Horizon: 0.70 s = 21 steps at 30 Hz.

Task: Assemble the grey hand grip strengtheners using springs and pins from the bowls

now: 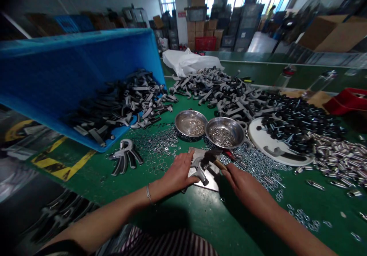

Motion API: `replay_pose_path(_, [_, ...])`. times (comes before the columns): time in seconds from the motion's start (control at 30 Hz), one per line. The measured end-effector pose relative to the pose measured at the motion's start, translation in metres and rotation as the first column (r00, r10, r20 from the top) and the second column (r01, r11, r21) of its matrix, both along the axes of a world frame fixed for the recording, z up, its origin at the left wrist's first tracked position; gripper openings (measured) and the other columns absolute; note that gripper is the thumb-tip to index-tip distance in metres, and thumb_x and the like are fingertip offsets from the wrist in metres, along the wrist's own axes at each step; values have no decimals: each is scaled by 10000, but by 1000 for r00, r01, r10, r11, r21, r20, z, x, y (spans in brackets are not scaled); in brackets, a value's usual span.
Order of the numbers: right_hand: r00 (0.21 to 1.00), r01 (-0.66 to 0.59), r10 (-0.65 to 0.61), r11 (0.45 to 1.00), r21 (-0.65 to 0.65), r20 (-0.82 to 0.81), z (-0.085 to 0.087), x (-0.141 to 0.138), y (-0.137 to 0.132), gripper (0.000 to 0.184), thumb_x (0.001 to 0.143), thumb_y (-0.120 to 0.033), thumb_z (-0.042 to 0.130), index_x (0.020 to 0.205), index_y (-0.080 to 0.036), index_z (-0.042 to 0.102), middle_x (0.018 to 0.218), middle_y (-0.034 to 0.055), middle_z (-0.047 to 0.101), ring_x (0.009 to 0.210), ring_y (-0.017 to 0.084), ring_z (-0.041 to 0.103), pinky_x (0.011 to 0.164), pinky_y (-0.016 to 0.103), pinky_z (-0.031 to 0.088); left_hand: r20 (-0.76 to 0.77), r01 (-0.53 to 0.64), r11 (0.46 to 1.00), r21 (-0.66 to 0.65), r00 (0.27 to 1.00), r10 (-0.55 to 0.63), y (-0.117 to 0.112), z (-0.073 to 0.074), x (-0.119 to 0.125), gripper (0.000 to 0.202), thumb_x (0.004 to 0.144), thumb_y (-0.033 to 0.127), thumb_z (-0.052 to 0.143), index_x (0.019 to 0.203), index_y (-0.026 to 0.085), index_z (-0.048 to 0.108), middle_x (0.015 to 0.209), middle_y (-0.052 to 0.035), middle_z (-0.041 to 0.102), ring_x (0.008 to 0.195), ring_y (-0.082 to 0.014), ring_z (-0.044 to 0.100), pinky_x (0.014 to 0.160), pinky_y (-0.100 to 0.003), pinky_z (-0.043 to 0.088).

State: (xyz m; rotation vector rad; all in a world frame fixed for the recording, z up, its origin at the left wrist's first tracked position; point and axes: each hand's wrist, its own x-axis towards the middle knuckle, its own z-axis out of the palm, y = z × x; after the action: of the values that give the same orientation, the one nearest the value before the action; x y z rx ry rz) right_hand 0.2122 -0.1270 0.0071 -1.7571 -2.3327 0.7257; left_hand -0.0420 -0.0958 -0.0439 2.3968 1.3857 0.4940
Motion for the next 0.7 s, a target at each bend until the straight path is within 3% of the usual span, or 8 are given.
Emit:
replay_pose_path(0.13, [998, -47, 46, 998, 41, 45, 6, -18, -6, 307, 1007, -468, 323, 939, -244, 522, 820, 74, 711, 646, 249, 678, 573, 312, 436, 57, -66, 994, -86, 996, 71, -12, -4, 6, 1020, 799, 317, 731, 1545, 107, 68, 1387, -220, 486, 1270, -364, 457, 1093, -524, 355])
replay_pose_path(0.23, [998, -65, 65, 996, -60, -3, -2, -16, -12, 303, 983, -479, 371, 935, -239, 550, 782, 62, 707, 630, 247, 668, 568, 315, 440, 62, -105, 989, -101, 992, 112, -12, -2, 10, 1047, 797, 317, 728, 1550, 106, 32, 1335, -211, 528, 1227, -357, 485, 1063, -510, 388])
replay_pose_path(0.33, [974, 67, -105, 980, -188, -200, -16, 5, -23, 374, 986, -536, 343, 918, -240, 561, 723, 28, 665, 650, 219, 647, 595, 304, 474, 45, -116, 990, -76, 992, 120, -12, -3, 10, 1044, 797, 334, 722, 1549, 91, 40, 1276, -205, 566, 1166, -349, 515, 1031, -508, 407])
replay_pose_path(0.4, [930, 224, -279, 947, -232, -240, -22, 20, -33, 412, 972, -583, 336, 888, -244, 554, 671, 12, 630, 614, 212, 623, 562, 298, 472, 31, -113, 993, -43, 993, 115, -13, -5, 10, 1029, 799, 340, 711, 1546, 94, 48, 1256, -195, 576, 1142, -345, 526, 1031, -517, 399])
replay_pose_path(0.47, [893, 322, -373, 920, -223, -250, -23, 27, -41, 416, 957, -608, 352, 884, -248, 547, 662, 9, 626, 601, 213, 616, 553, 299, 467, 16, -107, 994, -28, 994, 107, -13, -6, 10, 1012, 803, 340, 700, 1544, 97, 55, 1252, -188, 580, 1133, -340, 531, 1035, -517, 394])
replay_pose_path(0.57, [907, 309, -331, 943, -123, -260, -20, 19, -39, 385, 965, -587, 359, 936, -251, 546, 687, 14, 637, 621, 218, 622, 593, 308, 456, -11, -91, 995, -27, 996, 91, -12, -6, 10, 1000, 806, 340, 692, 1535, 63, 65, 1264, -205, 575, 1138, -338, 524, 1034, -501, 400])
replay_pose_path(0.7, [972, 189, -188, 982, -7, -143, -15, -1, -12, 307, 957, -515, 407, 916, -244, 543, 737, 40, 647, 650, 234, 623, 612, 324, 426, -39, -74, 997, 3, 997, 74, -13, -5, 12, 970, 821, 346, 671, 1530, 35, 87, 1315, -236, 545, 1165, -353, 511, 1039, -512, 395])
